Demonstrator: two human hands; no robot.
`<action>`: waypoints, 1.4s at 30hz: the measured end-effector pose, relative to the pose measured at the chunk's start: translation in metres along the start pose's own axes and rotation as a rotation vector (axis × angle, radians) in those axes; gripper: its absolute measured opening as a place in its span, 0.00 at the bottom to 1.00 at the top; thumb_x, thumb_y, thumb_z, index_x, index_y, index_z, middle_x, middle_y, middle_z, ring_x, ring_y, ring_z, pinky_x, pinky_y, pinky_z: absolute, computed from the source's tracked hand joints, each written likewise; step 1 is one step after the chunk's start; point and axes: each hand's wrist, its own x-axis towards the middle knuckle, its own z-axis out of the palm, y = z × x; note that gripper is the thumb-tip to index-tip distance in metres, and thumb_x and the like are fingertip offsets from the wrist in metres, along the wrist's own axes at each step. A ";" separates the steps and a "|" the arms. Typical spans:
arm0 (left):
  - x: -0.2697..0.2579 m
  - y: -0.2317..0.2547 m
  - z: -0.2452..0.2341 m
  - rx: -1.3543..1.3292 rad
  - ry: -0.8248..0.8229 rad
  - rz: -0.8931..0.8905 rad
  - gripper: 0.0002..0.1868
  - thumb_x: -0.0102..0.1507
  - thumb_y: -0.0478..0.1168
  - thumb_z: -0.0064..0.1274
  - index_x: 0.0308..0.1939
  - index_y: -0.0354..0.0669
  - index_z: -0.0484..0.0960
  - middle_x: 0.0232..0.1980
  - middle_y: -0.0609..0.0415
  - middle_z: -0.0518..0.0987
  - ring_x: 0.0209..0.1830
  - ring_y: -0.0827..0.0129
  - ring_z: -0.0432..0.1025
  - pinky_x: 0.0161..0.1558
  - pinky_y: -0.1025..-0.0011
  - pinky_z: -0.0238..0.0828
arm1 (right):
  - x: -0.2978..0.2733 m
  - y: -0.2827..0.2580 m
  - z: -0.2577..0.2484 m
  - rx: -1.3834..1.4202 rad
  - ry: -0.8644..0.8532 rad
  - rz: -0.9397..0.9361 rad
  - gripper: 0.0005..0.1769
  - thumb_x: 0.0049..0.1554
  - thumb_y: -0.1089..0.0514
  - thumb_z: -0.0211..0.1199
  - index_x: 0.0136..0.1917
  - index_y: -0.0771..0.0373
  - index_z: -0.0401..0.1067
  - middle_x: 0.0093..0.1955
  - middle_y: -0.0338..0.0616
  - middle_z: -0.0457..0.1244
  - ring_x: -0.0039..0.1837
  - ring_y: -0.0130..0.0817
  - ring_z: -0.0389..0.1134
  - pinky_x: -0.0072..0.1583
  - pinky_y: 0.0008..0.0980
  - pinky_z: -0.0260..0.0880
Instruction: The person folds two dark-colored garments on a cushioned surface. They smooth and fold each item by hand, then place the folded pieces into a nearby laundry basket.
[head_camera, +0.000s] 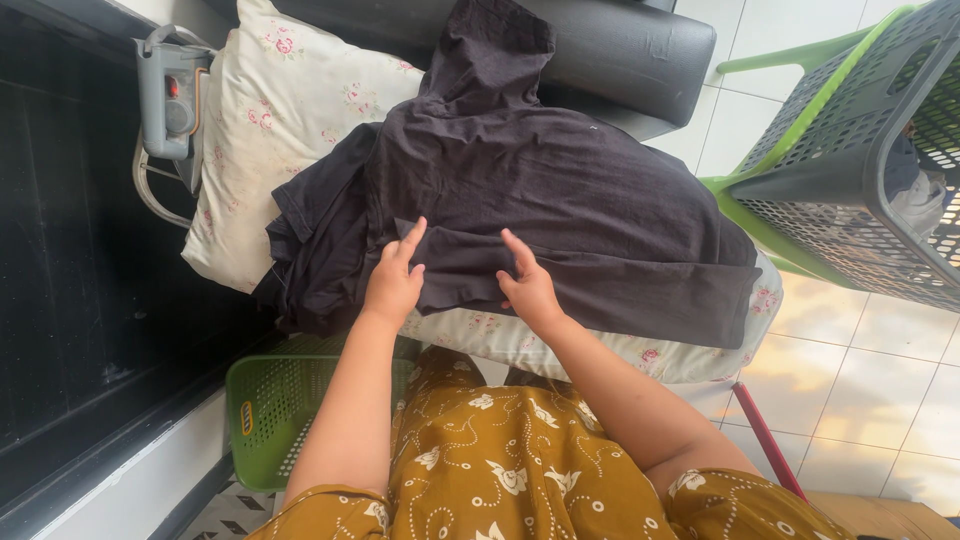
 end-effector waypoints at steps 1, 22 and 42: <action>-0.001 -0.001 -0.001 0.107 -0.050 -0.074 0.36 0.58 0.37 0.51 0.69 0.66 0.60 0.67 0.45 0.63 0.54 0.53 0.70 0.53 0.63 0.67 | -0.002 0.000 -0.003 -0.234 0.007 -0.068 0.34 0.53 0.60 0.58 0.71 0.48 0.55 0.47 0.43 0.59 0.44 0.32 0.62 0.48 0.36 0.68; 0.079 -0.003 -0.020 0.260 0.611 0.393 0.20 0.58 0.34 0.53 0.54 0.39 0.72 0.57 0.47 0.70 0.57 0.49 0.64 0.58 0.56 0.60 | 0.051 0.044 -0.113 -0.641 0.642 -0.600 0.17 0.52 0.63 0.58 0.56 0.61 0.68 0.64 0.47 0.60 0.67 0.46 0.57 0.69 0.53 0.48; 0.221 0.060 -0.045 -0.206 0.206 -0.137 0.13 0.57 0.38 0.51 0.45 0.37 0.79 0.36 0.54 0.78 0.34 0.73 0.70 0.38 0.74 0.66 | 0.203 0.009 -0.280 -0.766 -0.059 0.144 0.32 0.47 0.68 0.47 0.62 0.48 0.70 0.60 0.44 0.63 0.64 0.45 0.59 0.66 0.40 0.58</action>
